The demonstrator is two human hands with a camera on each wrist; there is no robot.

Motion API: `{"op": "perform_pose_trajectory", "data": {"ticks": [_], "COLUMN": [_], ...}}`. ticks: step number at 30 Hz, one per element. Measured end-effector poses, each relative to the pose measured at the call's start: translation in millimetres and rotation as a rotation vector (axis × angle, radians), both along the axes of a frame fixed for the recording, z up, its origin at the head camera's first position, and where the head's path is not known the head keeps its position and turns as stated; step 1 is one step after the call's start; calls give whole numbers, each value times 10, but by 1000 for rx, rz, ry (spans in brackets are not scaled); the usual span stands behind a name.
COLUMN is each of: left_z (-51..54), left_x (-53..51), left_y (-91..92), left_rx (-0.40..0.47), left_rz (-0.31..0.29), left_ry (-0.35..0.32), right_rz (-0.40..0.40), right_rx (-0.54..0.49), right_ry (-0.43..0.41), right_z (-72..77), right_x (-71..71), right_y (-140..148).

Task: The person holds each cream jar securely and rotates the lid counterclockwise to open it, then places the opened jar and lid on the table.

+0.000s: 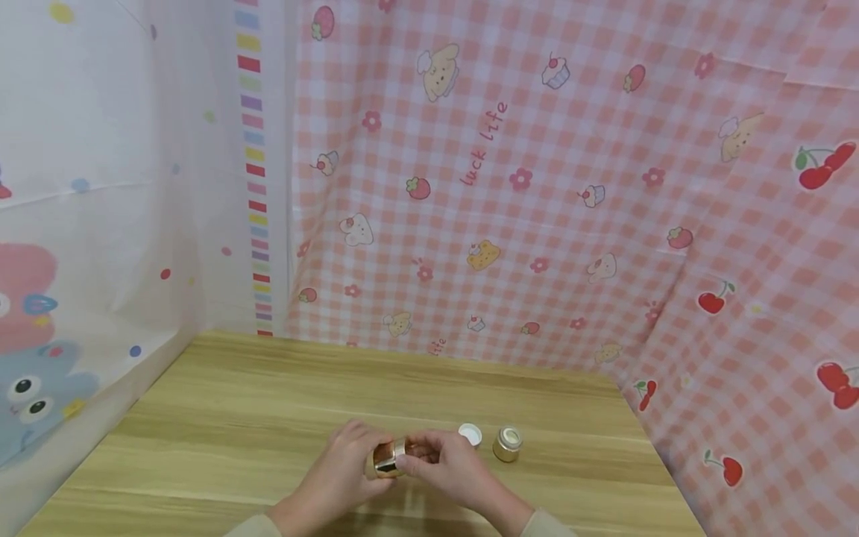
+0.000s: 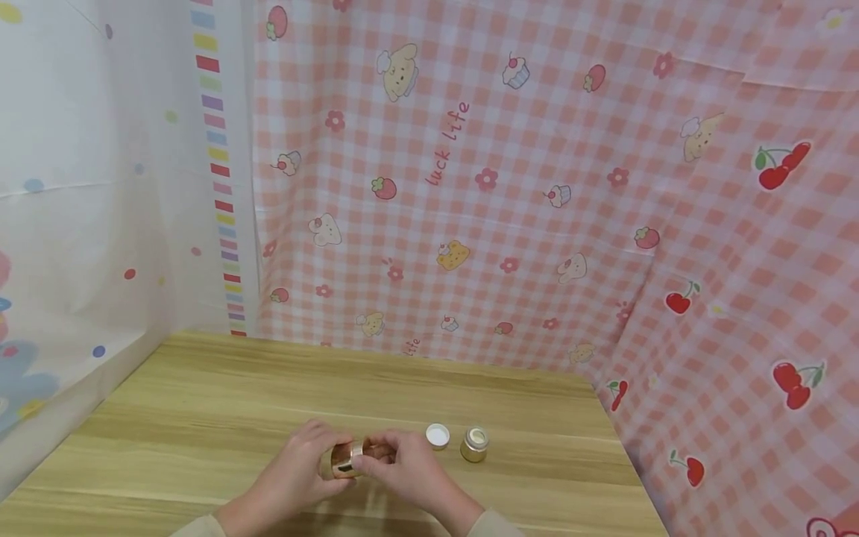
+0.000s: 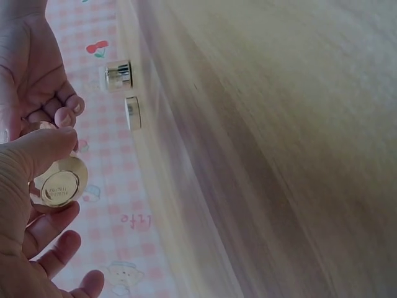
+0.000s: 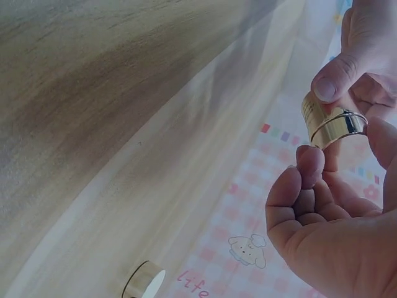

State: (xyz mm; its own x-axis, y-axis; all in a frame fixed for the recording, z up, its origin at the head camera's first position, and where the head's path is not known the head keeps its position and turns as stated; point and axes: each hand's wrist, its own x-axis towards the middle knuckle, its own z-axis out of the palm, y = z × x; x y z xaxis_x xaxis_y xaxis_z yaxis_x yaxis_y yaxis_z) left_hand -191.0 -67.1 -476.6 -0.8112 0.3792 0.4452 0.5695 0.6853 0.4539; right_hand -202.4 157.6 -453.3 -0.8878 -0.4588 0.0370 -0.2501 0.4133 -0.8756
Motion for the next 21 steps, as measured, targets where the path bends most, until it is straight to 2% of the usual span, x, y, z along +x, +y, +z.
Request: {"op": "perform_pose_trajectory", "data": {"ticks": [9,21], "left_z": [-21,-76], "left_x": [14,-7], "left_y": [-3,-17], "left_rx": [4,-16], "left_rz": [-1,-13], "left_ry": [-4,-73], "right_rz": [-7,-1], "right_rx": [29,30], "right_ry": [-2,22], "right_z": [-30,-33], "right_x": [-5,13], "right_y": [12,-18]}}
